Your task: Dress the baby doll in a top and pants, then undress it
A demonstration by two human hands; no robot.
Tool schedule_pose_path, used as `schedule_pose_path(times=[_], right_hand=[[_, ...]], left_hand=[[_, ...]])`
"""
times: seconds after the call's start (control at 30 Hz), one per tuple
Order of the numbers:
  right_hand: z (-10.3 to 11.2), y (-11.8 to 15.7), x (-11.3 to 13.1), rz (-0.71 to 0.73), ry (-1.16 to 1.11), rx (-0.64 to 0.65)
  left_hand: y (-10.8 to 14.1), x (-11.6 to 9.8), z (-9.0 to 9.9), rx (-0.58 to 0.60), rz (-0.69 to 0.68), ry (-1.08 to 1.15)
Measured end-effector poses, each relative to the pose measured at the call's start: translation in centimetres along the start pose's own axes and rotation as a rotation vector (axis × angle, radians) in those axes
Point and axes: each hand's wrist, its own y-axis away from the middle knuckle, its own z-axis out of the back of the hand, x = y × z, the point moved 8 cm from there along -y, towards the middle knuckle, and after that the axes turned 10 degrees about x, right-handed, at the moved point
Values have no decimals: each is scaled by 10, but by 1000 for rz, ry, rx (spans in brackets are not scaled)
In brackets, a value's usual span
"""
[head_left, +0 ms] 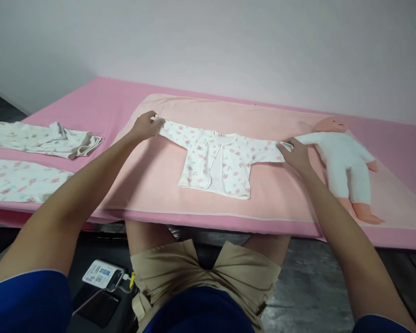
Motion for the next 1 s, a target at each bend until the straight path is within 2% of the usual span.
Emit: schedule_pose_path(times=[0.1,0.2,0.3,0.37,0.5,0.67,0.87,1.0], right_hand=[[-6,-32,0,-37,90,-110],[-28,-48,-7,-108,146,-111],[-53,-47,-18,-172,190,-64],[-60,-44,-27,-207,205,-62],[-57,-44,-38,-223,173,-105],[-47,-47,-36,-175,123,-181],[-50,-46,-34,-223,151,-159],[-54,-45,-32,-246,175,-114]], left_hand=[[-14,-4,-8,-126,-3,-35],[-21,-1,-24,-215,22,-168],[-25,6,-38,-209,33,-260],[-27,12,-42,-193,25,-254],[-27,20,-36,-250,-1,-142],[-25,24,-32,-280,-59,-23],[-28,33,-34,-295,-38,14],[-25,31,-34,-320,-63,26]])
